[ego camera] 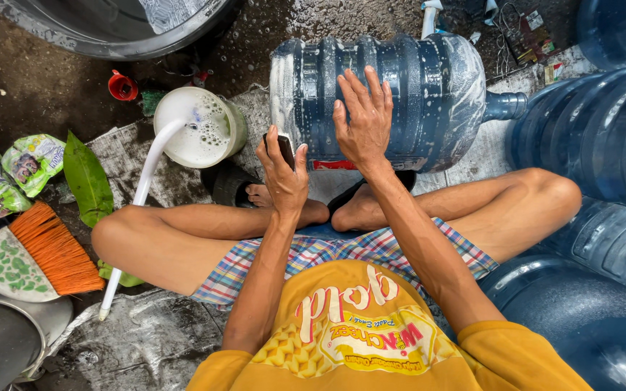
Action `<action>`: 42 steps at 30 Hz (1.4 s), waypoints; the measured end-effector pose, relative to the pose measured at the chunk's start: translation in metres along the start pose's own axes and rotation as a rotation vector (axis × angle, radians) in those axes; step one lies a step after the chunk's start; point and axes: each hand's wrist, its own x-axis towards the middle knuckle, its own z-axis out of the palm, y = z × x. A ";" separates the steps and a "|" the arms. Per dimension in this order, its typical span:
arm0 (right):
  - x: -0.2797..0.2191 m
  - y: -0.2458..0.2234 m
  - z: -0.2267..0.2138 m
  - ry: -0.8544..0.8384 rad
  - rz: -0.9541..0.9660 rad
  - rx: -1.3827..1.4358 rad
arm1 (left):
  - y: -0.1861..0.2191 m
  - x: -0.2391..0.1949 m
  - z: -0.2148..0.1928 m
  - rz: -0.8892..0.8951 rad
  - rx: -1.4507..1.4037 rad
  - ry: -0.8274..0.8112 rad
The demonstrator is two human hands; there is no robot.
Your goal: The person sits on the ground and uses a sponge and soapy water to scrub the exterior of a large plastic water jug.
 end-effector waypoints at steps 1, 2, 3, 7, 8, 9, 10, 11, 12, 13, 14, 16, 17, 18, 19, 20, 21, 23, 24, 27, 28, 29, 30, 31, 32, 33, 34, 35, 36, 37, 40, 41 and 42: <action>0.000 0.000 0.000 0.002 0.001 -0.001 | 0.000 0.000 0.000 0.003 -0.004 -0.001; 0.000 0.000 0.000 0.003 0.003 -0.001 | -0.001 0.000 0.000 0.007 -0.007 -0.001; 0.000 0.001 0.001 0.003 0.003 -0.002 | -0.001 0.000 0.000 0.007 -0.008 -0.002; 0.001 0.001 0.001 0.009 0.004 0.006 | -0.002 0.001 0.001 0.000 -0.011 -0.005; 0.001 0.002 0.001 0.011 0.004 0.013 | -0.002 0.001 0.001 0.000 -0.009 -0.006; 0.002 0.001 0.001 0.011 0.004 0.014 | -0.002 0.001 0.001 -0.001 -0.008 -0.005; 0.002 0.000 0.000 0.011 0.007 0.017 | -0.002 0.002 0.001 0.000 -0.009 -0.005; 0.003 0.000 -0.001 0.012 0.010 0.019 | -0.002 0.002 0.001 0.002 -0.010 -0.004; 0.003 0.000 0.000 0.012 0.010 0.019 | -0.002 0.003 0.001 0.002 -0.010 -0.004; 0.003 0.001 0.000 0.015 0.009 0.015 | -0.002 0.003 0.001 0.003 -0.012 -0.005; 0.003 0.001 0.001 0.018 0.008 0.010 | -0.002 0.003 0.001 0.003 -0.014 -0.006; 0.003 0.001 0.001 0.019 0.008 0.016 | -0.002 0.002 0.001 0.002 -0.014 -0.008; 0.002 0.002 0.000 0.018 0.008 0.022 | -0.002 0.001 0.002 -0.001 -0.014 -0.011; 0.002 0.005 0.000 0.017 0.010 0.019 | -0.002 0.002 0.000 -0.002 -0.016 -0.013; 0.003 0.011 -0.001 0.002 0.020 0.155 | -0.002 0.003 0.000 0.019 -0.009 -0.007; 0.004 0.016 -0.003 -0.013 0.030 0.290 | -0.001 0.005 0.000 0.040 -0.003 0.000; 0.009 0.026 -0.013 -0.010 0.036 0.281 | 0.001 0.007 -0.001 0.043 -0.011 -0.007; 0.020 0.044 -0.034 0.269 0.198 0.115 | 0.003 0.010 -0.004 -0.029 -0.036 -0.068; 0.019 0.070 -0.041 0.267 0.199 0.111 | 0.005 0.012 -0.004 -0.030 -0.039 -0.071; 0.014 0.150 -0.057 0.384 0.591 0.014 | 0.008 0.023 -0.005 -0.054 -0.044 -0.081; 0.007 0.178 -0.057 0.265 0.949 0.114 | 0.010 0.027 -0.006 -0.065 -0.059 -0.102; 0.002 0.206 -0.058 0.123 1.296 0.223 | 0.011 0.030 -0.007 -0.078 -0.073 -0.120; -0.008 0.223 -0.054 0.127 1.291 0.220 | 0.014 0.034 -0.006 -0.077 -0.079 -0.117; -0.016 0.239 -0.048 0.173 1.342 0.328 | 0.015 0.036 -0.006 -0.052 -0.091 -0.086; -0.025 0.255 -0.040 0.218 1.390 0.437 | 0.016 0.039 -0.007 -0.028 -0.103 -0.056; -0.030 0.270 -0.031 0.212 1.380 0.443 | 0.014 0.038 -0.006 -0.030 -0.099 -0.044; -0.034 0.285 -0.021 0.279 1.450 0.613 | 0.012 0.037 -0.005 -0.032 -0.111 -0.057; -0.038 0.299 -0.010 0.345 1.517 0.787 | 0.010 0.036 -0.005 -0.034 -0.121 -0.070; -0.042 0.315 0.000 0.334 1.510 0.794 | 0.010 0.033 -0.008 -0.036 -0.114 -0.058; -0.042 0.330 0.012 0.393 1.570 0.973 | 0.009 0.031 -0.010 -0.033 -0.118 -0.077; -0.040 0.325 0.010 0.340 1.670 0.833 | 0.015 0.031 -0.030 -0.105 -0.208 -0.113; -0.039 0.317 0.000 0.255 1.688 0.504 | 0.019 0.034 -0.037 -0.173 -0.307 -0.147; -0.037 0.308 0.001 0.252 1.676 0.513 | 0.013 0.042 -0.038 -0.168 -0.306 -0.133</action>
